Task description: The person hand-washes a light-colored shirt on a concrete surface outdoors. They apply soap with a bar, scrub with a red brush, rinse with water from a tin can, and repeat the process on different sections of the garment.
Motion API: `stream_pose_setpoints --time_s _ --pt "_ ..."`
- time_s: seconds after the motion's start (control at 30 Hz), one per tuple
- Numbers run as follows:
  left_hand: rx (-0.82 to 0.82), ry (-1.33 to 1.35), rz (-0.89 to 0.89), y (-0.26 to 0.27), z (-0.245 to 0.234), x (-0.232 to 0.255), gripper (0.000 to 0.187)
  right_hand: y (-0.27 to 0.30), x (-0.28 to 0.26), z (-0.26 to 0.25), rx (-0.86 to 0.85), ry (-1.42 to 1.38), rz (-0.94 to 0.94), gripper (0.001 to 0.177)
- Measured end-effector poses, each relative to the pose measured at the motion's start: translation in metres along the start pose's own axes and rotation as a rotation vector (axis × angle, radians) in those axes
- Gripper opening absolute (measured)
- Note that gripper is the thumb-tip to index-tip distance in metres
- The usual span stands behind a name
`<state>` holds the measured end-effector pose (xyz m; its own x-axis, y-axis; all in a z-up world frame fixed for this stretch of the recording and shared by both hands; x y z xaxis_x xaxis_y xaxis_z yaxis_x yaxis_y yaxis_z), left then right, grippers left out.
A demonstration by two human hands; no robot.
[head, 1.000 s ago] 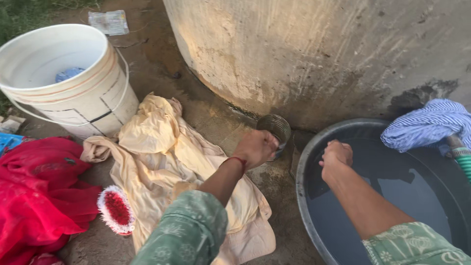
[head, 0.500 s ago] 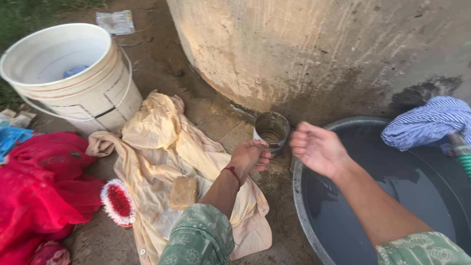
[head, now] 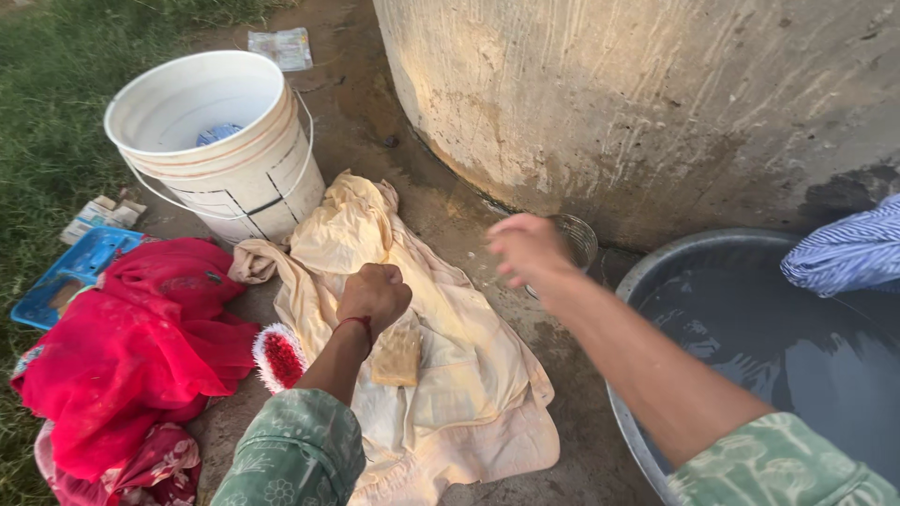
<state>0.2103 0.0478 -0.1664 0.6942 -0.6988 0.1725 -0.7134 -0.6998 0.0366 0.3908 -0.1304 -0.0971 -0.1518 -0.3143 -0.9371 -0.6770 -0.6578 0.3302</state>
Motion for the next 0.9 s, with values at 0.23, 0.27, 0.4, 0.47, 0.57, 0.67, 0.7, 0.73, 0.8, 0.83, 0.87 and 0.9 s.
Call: stream_pose_setpoints --time_s 0.23,0.27,0.4,0.47,0.57,0.67,0.7,0.73,0.8,0.83,0.87,0.9 --pt "-0.282 0.721 -0.135 -0.005 0.049 0.059 0.022 -0.008 0.134 -0.182 0.836 0.087 0.162 0.031" --pt "-0.363 0.877 -0.192 -0.005 0.055 0.067 0.022 -0.006 0.155 -0.196 0.865 0.059 0.316 0.033" --pt "-0.521 0.765 -0.187 0.006 0.063 0.098 0.023 -0.002 0.22 -0.217 0.776 -0.444 0.517 0.036" --pt "-0.6 0.76 -0.185 0.013 0.062 0.109 0.024 -0.002 0.229 -0.213 0.669 -0.755 0.526 0.039" --pt "-0.529 0.916 -0.212 0.014 0.052 0.115 0.022 -0.014 0.183 -0.186 0.27 -1.317 0.207 0.025" --pt "-0.529 1.091 -0.304 0.013 0.048 0.109 0.024 -0.02 0.079 -0.106 -0.563 -1.244 0.162 0.028" --pt "-0.567 1.182 -0.274 0.011 0.047 0.109 0.027 -0.018 0.046 -0.071 -0.76 -1.11 0.198 0.033" --pt "-0.601 1.275 -0.24 0.007 0.044 0.11 0.03 -0.019 0.026 -0.039 -0.697 -0.74 0.224 0.033" --pt "-0.527 1.514 -0.127 -0.01 0.025 0.105 0.032 -0.014 -0.019 0.024 -0.644 -0.325 0.199 0.023" --pt "-0.413 1.654 -0.045 -0.02 0.007 0.096 0.03 -0.011 -0.043 0.045 -0.545 -0.109 0.085 0.032" --pt "-0.296 1.788 0.041 -0.028 -0.013 0.085 0.029 -0.007 -0.067 0.055 -0.387 -0.026 -0.029 0.033" --pt "-0.226 1.689 0.034 -0.036 -0.029 0.071 0.026 -0.004 -0.091 0.062 -0.228 0.053 -0.144 0.035"
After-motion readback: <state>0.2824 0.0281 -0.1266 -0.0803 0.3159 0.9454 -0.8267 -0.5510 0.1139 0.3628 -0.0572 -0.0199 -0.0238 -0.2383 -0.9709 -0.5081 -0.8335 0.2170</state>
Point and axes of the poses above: each hand's wrist, its own y-axis away from the middle knuckle, its own z-axis out of the palm, x = y × z, the point moved 5 cm from there along -y, towards the middle knuckle, and after that the axes turned 7 degrees about -y, right-handed, at the moved point
